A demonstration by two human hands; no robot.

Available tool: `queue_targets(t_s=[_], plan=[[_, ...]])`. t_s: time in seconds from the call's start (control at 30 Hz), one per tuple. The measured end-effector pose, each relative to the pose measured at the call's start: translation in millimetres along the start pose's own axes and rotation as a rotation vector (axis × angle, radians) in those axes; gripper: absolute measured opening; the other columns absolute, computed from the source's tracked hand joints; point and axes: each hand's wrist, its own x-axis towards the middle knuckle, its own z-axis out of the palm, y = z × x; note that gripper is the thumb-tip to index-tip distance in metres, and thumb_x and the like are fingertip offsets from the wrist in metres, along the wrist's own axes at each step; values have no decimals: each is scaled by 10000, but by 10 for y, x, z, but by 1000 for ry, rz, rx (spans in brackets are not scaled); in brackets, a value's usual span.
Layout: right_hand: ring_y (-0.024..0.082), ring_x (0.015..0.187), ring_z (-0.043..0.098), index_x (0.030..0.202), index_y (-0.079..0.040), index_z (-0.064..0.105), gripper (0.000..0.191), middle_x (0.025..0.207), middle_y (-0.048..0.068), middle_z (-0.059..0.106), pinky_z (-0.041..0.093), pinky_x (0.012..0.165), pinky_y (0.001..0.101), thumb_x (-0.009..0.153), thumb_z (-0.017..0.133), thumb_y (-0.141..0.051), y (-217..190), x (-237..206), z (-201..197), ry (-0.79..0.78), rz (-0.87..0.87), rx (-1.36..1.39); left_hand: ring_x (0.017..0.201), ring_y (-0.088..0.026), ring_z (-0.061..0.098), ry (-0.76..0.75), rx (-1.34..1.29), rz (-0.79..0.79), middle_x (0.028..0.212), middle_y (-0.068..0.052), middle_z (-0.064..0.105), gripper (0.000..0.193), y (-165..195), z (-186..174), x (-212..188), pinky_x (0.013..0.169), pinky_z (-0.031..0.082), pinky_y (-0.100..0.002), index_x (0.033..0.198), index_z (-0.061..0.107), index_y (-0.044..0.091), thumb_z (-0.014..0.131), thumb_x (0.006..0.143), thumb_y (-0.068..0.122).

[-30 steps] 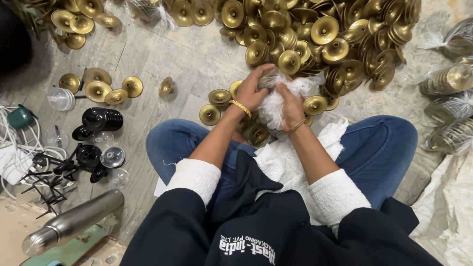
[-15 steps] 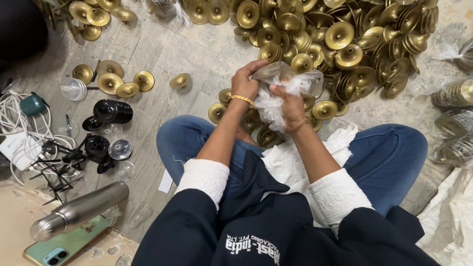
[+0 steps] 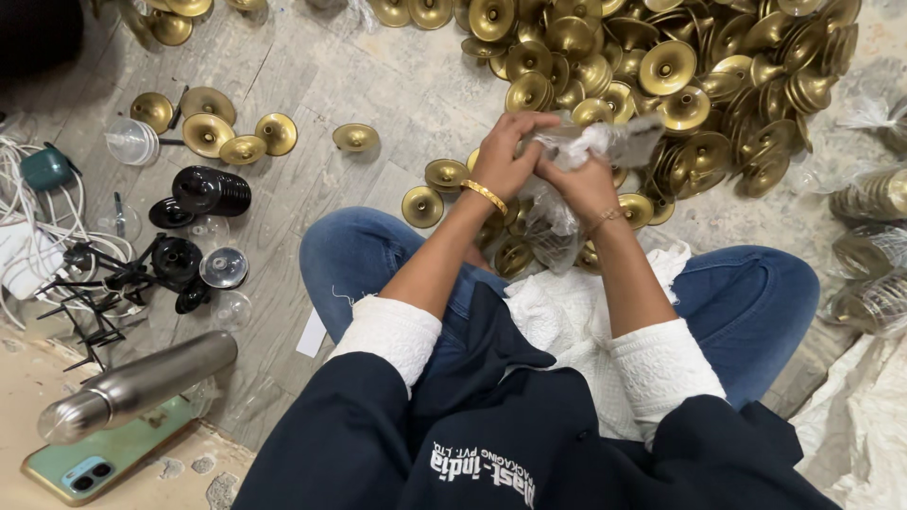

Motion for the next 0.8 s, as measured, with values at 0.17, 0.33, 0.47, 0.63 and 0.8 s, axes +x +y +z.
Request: queue_targets(t_s=[0.17, 0.33, 0.47, 0.63, 0.8], plan=[[110, 1008, 698, 1204, -22, 722, 366, 1138, 24, 754, 556, 870, 260, 891, 788, -200, 126, 93, 61, 163, 89, 201, 1125, -266, 689, 17, 13, -88, 1205, -93, 679, 260, -8, 16, 6, 963, 561, -357, 1195, 731, 177, 644, 950, 164], [134, 1050, 687, 1226, -14, 685, 303, 1172, 36, 725, 559, 902, 280, 943, 724, -114, 250, 84, -19, 28, 57, 339, 1192, -286, 653, 1, 35, 2, 1290, -110, 644, 407, -36, 7, 32, 1054, 533, -379, 1279, 657, 169, 696, 874, 179], [156, 1017, 696, 1215, -31, 645, 274, 1134, 47, 717, 573, 883, 301, 949, 679, -89, 294, 120, -55, -12, 77, 438, 1266, -366, 548, -71, 5, 93, 1360, -173, 553, 620, -49, 9, 25, 1063, 452, -433, 1425, 509, 130, 762, 860, 176], [139, 979, 693, 1137, -25, 680, 214, 1086, 45, 723, 559, 861, 279, 931, 706, -78, 249, 122, 39, 48, 36, 280, 1255, -301, 639, -31, 55, 7, 1340, -111, 642, 562, -70, 8, 15, 1094, 511, -387, 1393, 577, 180, 688, 848, 98], [127, 911, 665, 1085, -14, 693, 178, 1032, 39, 717, 538, 795, 289, 948, 751, -113, 159, 30, 124, 175, -17, 193, 1246, -302, 643, -17, -26, 32, 1331, -124, 629, 567, -102, 1, 22, 1074, 514, -387, 1378, 566, 154, 689, 831, 73]])
